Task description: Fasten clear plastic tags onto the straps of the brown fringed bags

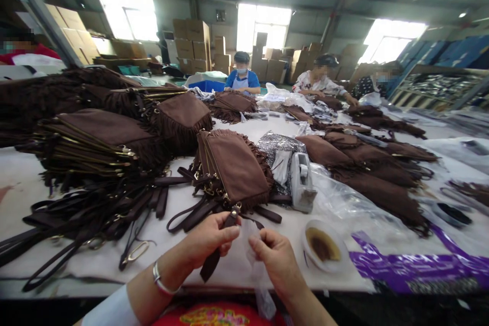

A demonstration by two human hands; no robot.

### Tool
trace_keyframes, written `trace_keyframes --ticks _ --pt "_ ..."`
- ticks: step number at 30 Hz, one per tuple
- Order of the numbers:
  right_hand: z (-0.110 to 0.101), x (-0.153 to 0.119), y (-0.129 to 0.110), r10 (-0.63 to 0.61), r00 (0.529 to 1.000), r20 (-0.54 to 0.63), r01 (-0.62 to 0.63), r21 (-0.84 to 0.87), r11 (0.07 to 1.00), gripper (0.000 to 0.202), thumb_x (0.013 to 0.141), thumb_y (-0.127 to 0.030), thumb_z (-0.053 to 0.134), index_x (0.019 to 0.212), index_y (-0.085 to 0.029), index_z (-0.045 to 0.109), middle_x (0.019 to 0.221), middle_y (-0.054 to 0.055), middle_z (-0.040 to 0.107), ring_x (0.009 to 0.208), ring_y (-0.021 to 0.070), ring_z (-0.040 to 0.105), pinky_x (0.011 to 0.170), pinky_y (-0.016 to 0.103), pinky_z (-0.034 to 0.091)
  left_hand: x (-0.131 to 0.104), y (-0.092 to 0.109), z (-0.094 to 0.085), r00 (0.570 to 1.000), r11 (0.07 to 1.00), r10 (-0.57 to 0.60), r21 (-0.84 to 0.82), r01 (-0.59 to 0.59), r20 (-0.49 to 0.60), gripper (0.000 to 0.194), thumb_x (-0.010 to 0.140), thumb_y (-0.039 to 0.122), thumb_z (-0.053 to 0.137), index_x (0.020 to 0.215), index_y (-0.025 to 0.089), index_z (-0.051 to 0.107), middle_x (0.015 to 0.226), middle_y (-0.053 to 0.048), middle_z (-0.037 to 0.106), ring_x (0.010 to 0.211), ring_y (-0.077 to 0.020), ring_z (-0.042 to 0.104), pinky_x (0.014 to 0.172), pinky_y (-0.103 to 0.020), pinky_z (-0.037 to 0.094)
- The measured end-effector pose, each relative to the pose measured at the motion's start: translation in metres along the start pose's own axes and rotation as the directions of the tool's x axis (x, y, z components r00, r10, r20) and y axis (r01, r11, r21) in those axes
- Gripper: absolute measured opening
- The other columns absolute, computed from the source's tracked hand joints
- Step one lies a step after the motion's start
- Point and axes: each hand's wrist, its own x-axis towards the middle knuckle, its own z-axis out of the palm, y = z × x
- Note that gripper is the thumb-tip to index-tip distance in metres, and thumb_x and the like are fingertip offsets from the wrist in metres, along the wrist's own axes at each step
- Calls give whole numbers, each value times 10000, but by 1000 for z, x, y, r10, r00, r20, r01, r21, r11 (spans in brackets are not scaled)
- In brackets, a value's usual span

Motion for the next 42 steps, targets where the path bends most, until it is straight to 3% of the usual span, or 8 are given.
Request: trace_keyframes --ticks 7,12,17,23,27,30,36,42 --pt "8 -6 -17 -76 987 142 78 -14 997 395 767 -524 684 983 -194 707 840 43 687 766 196 586 686 283 451 1 -1 4 995 975 65 218 -48 -73 278 724 407 696 715 161 567 517 54 472 448 -77 414 445 -205 304" --pt "3 -1 -27 -170 985 -17 158 -298 941 387 772 -527 668 641 -163 657 580 -1 541 597 146 469 567 263 367 -7 -3 3 1000 983 -5 184 0 30 280 742 429 668 725 166 573 577 32 524 462 -84 453 474 -211 359" --pt "-9 -3 -21 -141 980 -139 106 -231 967 398 715 -552 713 643 -171 626 552 -22 506 529 122 423 500 253 324 -34 -7 -11 956 965 -142 253 75 258 269 750 424 658 831 171 701 700 -17 635 585 -126 560 575 -231 430" --pt "-12 -15 -9 -156 973 -168 110 -252 961 371 703 -529 735 666 -173 636 581 -19 545 546 125 449 523 253 347 -52 6 -26 928 884 -120 464 -62 354 219 696 338 738 885 234 772 804 -17 701 705 -171 610 656 -249 462" --pt "-5 -20 -4 -197 970 -139 138 -348 927 364 730 -530 705 665 -179 638 590 -12 546 575 141 465 552 260 368 -33 25 -21 984 959 105 248 -139 147 253 710 354 742 877 166 757 702 -31 662 561 -113 528 542 -229 411" --pt "1 -25 -8 -228 967 -111 160 -428 889 355 771 -530 662 699 -182 667 623 7 579 613 166 501 581 270 397 -17 35 -10 971 971 233 61 -230 -54 304 678 374 775 848 127 726 703 -36 646 536 -91 507 523 -224 406" --pt "6 -30 -15 -279 957 -84 208 -472 857 327 816 -490 623 728 -184 693 658 19 611 638 175 532 591 262 411 -8 30 12 974 976 210 78 -204 -88 255 679 331 763 793 113 699 734 -75 686 628 -149 599 571 -251 459" --pt "5 -30 -10 -240 969 -63 192 -418 888 328 813 -474 629 726 -166 700 664 16 625 627 158 532 565 245 404 -2 13 6 950 943 282 219 -250 -130 180 729 282 720 811 121 722 741 -58 704 606 -126 571 576 -238 441"
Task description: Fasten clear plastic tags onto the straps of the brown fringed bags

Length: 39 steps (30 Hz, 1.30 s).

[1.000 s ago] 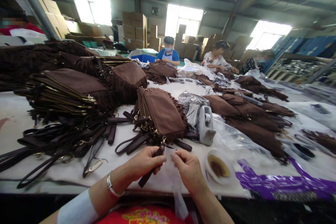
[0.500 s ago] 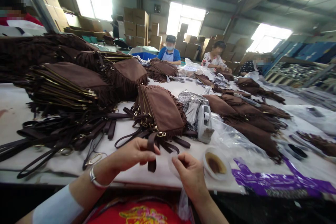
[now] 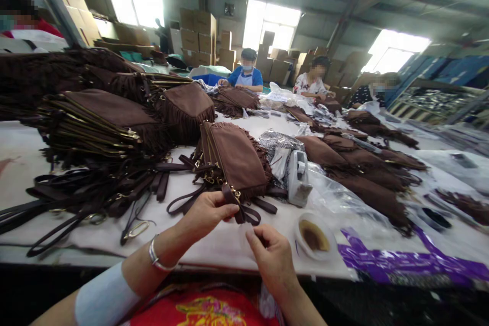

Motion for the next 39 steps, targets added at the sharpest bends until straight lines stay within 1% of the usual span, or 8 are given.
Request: trace_keyframes --ticks 4,9,12,16,20,26,32,39 --pt "2 0 1 42 999 24 -44 58 997 335 802 -477 639 743 -155 705 655 15 627 592 141 519 511 226 388 -1 1 2 1000 999 22 -24 -22 7 163 719 262 732 798 120 734 752 -51 709 625 -125 569 604 -236 440" --pt "4 1 3 104 994 34 -106 93 990 372 769 -519 659 733 -151 700 632 11 613 539 127 492 453 214 354 -4 14 5 996 994 40 -96 -48 -81 161 718 261 737 811 129 735 721 -38 707 607 -124 575 612 -241 460" --pt "6 1 3 123 992 36 -126 105 986 380 767 -527 658 744 -151 707 616 4 602 532 121 483 455 213 354 -4 16 7 998 994 27 -108 -33 -51 148 713 255 739 791 128 734 742 -49 718 634 -137 598 638 -249 475" --pt "8 1 0 103 995 19 -104 99 990 353 771 -500 664 750 -151 710 611 2 592 558 124 485 485 214 370 -3 7 10 999 994 27 -101 -30 -35 152 710 232 728 819 127 743 804 -57 735 693 -152 622 689 -262 489" --pt "8 2 0 89 995 34 -91 87 992 340 777 -483 659 728 -148 693 630 6 584 579 127 479 488 213 361 -2 1 8 997 997 35 -60 -39 -68 138 727 220 711 822 127 745 774 -43 729 656 -133 600 656 -240 472" --pt "7 2 1 64 997 52 -67 66 996 330 805 -474 635 741 -152 678 633 -5 549 595 124 454 534 224 365 -1 5 6 997 997 17 -76 -23 -77 134 719 212 713 811 120 744 763 -47 727 636 -124 588 630 -229 462" --pt "5 -3 -1 23 998 52 -27 65 998 352 838 -458 597 647 -162 610 594 -26 455 558 112 408 505 219 342 -1 6 7 997 993 -13 -117 3 -81 130 701 213 723 790 120 742 744 -49 729 623 -127 593 628 -236 469" --pt "5 -1 -2 -5 1000 29 3 69 998 336 825 -454 612 663 -160 641 616 -16 482 580 123 434 525 220 367 -1 0 7 998 995 10 -100 -17 -68 155 706 228 733 817 120 745 799 -60 740 686 -145 619 685 -250 485"
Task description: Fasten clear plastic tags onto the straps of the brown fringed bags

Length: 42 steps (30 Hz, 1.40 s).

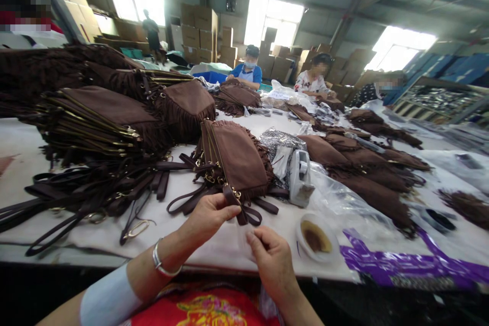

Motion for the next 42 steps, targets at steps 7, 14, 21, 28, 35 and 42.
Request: trace_keyframes --ticks 7,14,21,28,35,42 --pt "-2 -1 2 82 996 -33 -81 14 997 380 804 -514 621 690 -155 672 582 -21 490 555 124 431 507 225 362 -3 -5 -4 999 999 -8 -38 10 45 171 726 258 732 832 123 738 844 -75 740 762 -183 647 753 -299 508" --pt "0 -3 -4 71 997 -34 -71 22 997 410 788 -546 629 768 -147 724 674 22 611 599 151 494 532 237 399 -8 -6 -2 996 1000 -9 -18 11 88 138 739 242 719 803 121 738 823 -77 733 750 -186 644 753 -307 509" --pt "-1 -3 1 72 997 -18 -71 43 997 362 802 -498 635 836 -153 737 744 36 663 669 170 554 584 238 443 -7 -9 0 999 1000 -13 -13 14 48 151 720 225 720 821 116 747 837 -77 742 760 -181 640 751 -292 498" --pt "4 1 2 132 990 57 -141 201 970 416 753 -494 696 975 -144 727 829 59 702 702 178 590 576 243 455 -10 -10 7 999 1000 -26 6 26 22 130 693 236 733 760 126 743 782 -54 732 719 -174 627 696 -274 483" --pt "1 11 -5 136 986 92 -155 241 958 396 738 -488 716 868 -114 720 659 19 620 572 118 496 504 217 373 -12 -13 9 980 980 -183 -67 189 82 259 637 320 796 783 118 725 790 -58 713 715 -157 601 669 -260 452" --pt "-1 5 -6 234 966 114 -259 338 905 419 685 -519 749 786 -116 697 607 0 568 536 93 446 479 200 344 11 -16 -5 873 737 -462 -480 476 156 343 778 482 680 826 145 640 782 -55 704 665 -133 637 625 -234 464"
